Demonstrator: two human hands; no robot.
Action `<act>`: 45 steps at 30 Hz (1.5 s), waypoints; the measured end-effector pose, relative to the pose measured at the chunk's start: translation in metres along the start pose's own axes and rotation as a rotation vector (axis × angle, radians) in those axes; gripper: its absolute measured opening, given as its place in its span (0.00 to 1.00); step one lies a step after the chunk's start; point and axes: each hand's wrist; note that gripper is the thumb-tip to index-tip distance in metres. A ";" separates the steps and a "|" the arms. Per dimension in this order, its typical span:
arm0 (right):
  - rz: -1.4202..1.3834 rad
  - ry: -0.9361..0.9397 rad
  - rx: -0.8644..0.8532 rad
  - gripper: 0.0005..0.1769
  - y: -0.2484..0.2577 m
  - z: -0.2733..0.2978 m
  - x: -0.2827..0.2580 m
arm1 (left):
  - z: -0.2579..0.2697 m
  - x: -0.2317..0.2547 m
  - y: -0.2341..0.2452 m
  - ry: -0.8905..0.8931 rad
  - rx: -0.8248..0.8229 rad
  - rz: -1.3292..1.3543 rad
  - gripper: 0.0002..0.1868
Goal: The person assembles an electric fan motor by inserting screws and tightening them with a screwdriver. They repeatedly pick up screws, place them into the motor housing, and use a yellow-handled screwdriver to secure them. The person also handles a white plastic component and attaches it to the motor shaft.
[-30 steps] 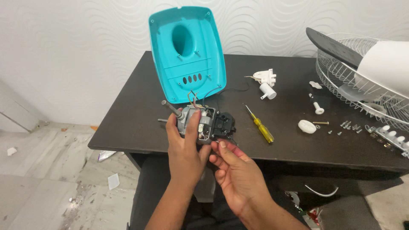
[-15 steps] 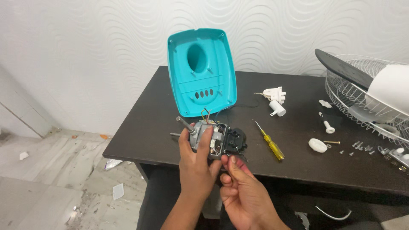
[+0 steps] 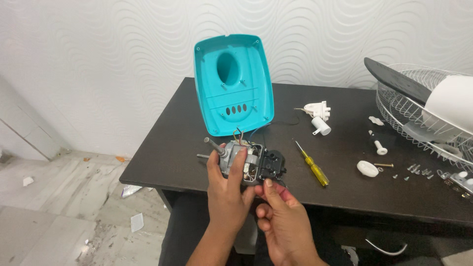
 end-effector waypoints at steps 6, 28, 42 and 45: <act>0.182 0.276 0.099 0.16 -0.005 -0.001 0.005 | 0.000 0.001 -0.001 0.007 0.006 0.011 0.43; 0.546 0.936 -0.070 0.15 0.020 -0.003 0.010 | -0.004 0.005 0.002 -0.025 0.029 0.000 0.42; 1.288 1.417 0.346 0.15 0.044 -0.011 -0.071 | -0.005 0.009 0.003 -0.039 0.019 -0.042 0.45; 1.557 1.207 0.376 0.25 0.039 -0.017 -0.076 | -0.005 0.009 0.003 -0.003 -0.003 -0.035 0.45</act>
Point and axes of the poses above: each hand's wrist, its own z-axis away from the middle knuckle, its own y-axis out of the back of the hand, x = y × z, and after that the axes turned 9 degrees about x, right-handed
